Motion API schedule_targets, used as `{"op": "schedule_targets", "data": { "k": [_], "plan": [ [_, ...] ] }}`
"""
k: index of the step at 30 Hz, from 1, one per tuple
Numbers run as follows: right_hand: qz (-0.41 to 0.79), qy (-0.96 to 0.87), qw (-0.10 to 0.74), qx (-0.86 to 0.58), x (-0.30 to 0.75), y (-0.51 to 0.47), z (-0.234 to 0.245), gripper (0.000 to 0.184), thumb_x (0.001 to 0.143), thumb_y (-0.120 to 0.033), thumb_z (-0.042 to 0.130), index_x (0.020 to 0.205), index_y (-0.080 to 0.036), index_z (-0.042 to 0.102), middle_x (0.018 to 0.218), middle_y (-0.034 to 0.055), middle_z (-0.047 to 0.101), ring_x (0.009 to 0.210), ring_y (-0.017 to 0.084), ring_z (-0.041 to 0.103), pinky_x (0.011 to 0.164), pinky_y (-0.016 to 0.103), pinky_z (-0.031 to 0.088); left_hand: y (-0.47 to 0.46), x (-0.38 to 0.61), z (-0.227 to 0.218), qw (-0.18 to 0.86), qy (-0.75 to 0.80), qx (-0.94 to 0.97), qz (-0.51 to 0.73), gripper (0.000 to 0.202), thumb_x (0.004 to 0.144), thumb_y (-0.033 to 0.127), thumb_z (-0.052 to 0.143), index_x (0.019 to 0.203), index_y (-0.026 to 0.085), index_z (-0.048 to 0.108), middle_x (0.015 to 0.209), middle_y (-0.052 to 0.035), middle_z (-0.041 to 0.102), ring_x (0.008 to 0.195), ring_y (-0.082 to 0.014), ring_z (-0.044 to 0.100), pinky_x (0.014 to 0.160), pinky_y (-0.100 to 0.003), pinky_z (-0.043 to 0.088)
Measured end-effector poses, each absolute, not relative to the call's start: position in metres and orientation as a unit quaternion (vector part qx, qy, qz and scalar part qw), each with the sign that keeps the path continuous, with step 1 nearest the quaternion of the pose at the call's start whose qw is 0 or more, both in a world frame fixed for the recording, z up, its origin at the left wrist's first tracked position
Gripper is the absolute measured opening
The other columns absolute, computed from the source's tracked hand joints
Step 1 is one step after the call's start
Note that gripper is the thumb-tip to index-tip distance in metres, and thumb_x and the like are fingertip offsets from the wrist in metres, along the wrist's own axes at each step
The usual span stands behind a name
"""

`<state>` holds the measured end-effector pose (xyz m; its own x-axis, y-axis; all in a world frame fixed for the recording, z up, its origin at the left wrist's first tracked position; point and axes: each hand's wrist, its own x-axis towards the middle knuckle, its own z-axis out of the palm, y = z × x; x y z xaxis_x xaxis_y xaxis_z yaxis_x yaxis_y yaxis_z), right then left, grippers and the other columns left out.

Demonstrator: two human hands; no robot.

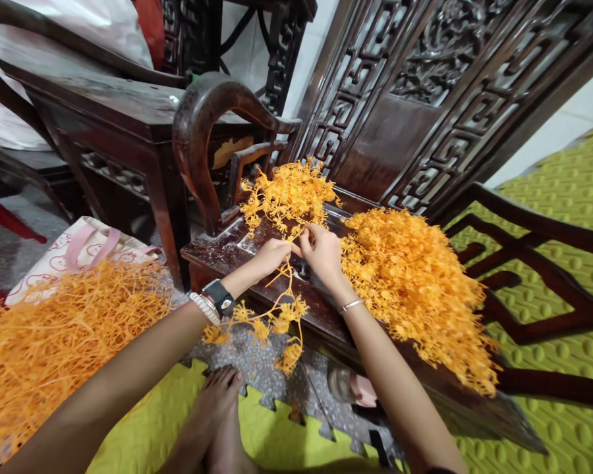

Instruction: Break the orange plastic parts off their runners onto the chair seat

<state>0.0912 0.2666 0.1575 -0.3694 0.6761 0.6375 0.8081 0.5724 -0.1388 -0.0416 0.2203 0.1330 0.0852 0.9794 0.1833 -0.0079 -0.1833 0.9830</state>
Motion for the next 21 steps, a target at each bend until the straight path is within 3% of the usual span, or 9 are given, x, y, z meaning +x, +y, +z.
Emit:
{"op": "schedule_targets", "data": {
  "k": [9, 21],
  "plan": [
    [-0.114, -0.816, 0.319, -0.468, 0.0896, 0.2664, 0.1555, 0.023, 0.084, -0.021, 0.043, 0.07, -0.017, 0.06, 0.061, 0.0034, 0.059, 0.051, 0.014, 0.047, 0.054, 0.027, 0.025, 0.2205, -0.0434, 0.1349, 0.497, 0.429, 0.568, 0.496, 0.031, 0.072, 0.016, 0.039, 0.068, 0.011, 0.069, 0.045, 0.0059, 0.028, 0.045, -0.0097, 0.024, 0.048, -0.025, 0.018],
    [-0.136, -0.817, 0.308, -0.468, 0.089, 0.2658, 0.1525, 0.022, 0.088, -0.018, 0.039, 0.082, -0.016, 0.06, 0.073, 0.0063, 0.063, 0.057, 0.014, 0.05, 0.057, 0.027, 0.027, 0.2206, -0.0446, 0.1333, 0.514, 0.397, 0.56, 0.514, 0.029, 0.073, 0.015, 0.039, 0.068, 0.01, 0.067, 0.047, 0.006, 0.025, 0.044, -0.0082, 0.02, 0.046, -0.024, 0.015]
  ]
}}
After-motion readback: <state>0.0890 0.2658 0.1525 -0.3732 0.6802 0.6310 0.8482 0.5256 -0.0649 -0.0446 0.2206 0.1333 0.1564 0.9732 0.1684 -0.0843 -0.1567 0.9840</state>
